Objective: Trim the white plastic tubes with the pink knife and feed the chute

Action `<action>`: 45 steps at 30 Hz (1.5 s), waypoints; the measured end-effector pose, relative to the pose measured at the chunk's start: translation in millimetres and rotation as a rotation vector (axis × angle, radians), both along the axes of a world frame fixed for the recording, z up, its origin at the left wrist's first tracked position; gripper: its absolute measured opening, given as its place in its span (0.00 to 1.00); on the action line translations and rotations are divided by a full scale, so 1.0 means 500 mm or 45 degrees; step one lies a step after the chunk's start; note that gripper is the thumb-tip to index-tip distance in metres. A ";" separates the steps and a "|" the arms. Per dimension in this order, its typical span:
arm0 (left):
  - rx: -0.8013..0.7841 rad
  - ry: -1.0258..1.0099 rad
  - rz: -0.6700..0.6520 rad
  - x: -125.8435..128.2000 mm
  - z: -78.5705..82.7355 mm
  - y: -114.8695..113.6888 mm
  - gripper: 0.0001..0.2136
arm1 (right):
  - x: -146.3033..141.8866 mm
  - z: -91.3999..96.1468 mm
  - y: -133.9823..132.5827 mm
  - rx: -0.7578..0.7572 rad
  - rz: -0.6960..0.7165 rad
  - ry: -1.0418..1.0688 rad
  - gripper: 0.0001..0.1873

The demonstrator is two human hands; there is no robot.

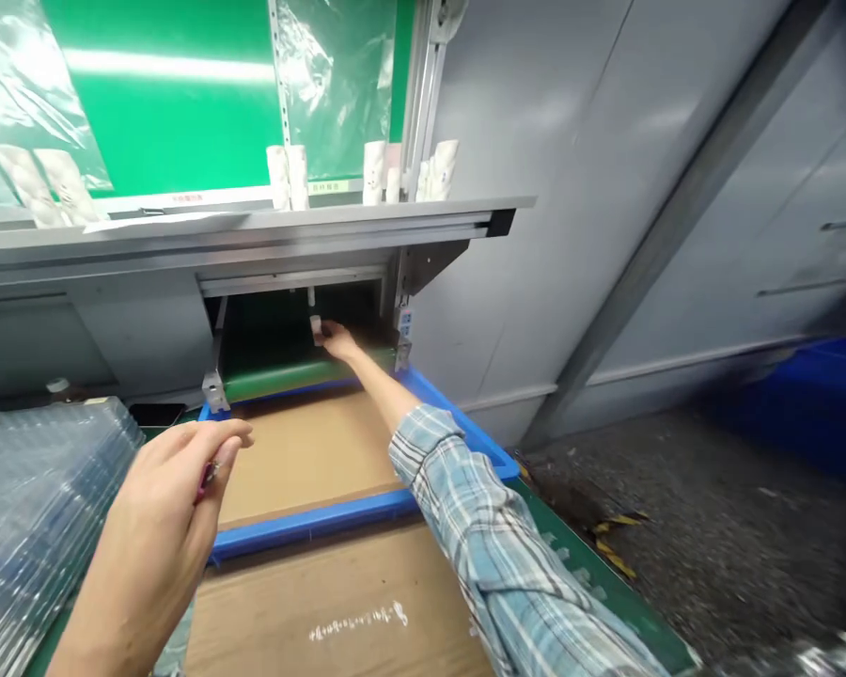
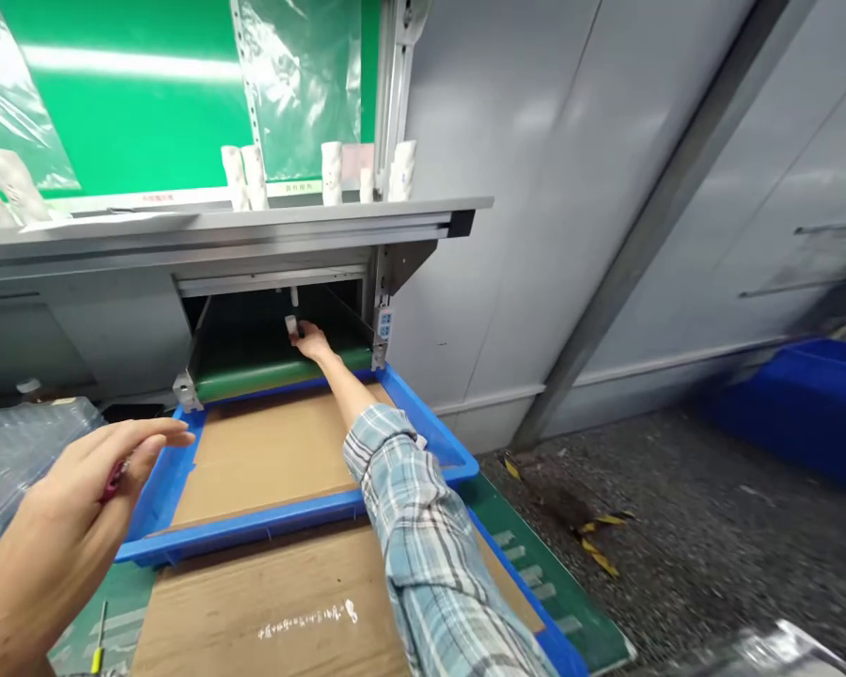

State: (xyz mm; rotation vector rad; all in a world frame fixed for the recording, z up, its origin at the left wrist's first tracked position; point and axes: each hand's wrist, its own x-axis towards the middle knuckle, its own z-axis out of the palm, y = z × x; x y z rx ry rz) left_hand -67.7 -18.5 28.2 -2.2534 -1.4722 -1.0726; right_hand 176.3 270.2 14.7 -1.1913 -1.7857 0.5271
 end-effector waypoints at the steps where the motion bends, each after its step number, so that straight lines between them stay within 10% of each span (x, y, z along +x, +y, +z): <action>1: -0.034 -0.011 -0.024 -0.003 -0.002 0.004 0.13 | -0.009 0.001 -0.010 0.014 0.051 -0.037 0.18; 9: -0.258 -0.164 0.102 0.031 -0.011 0.034 0.23 | 0.029 0.001 -0.317 0.293 0.478 -0.248 0.19; 14: -0.348 -0.217 -0.317 0.057 -0.006 0.037 0.20 | 0.065 -0.012 -0.469 0.408 0.561 -0.009 0.18; 30: -0.212 -0.228 -0.413 0.082 -0.001 0.019 0.15 | 0.095 -0.015 -0.471 -0.047 0.730 0.374 0.23; 39: -0.167 -0.158 -0.440 0.080 0.001 0.016 0.15 | 0.092 -0.018 -0.477 0.208 0.717 0.337 0.19; 45: -0.100 -0.191 -0.471 0.074 -0.005 0.014 0.14 | 0.095 -0.010 -0.484 0.037 0.765 0.402 0.20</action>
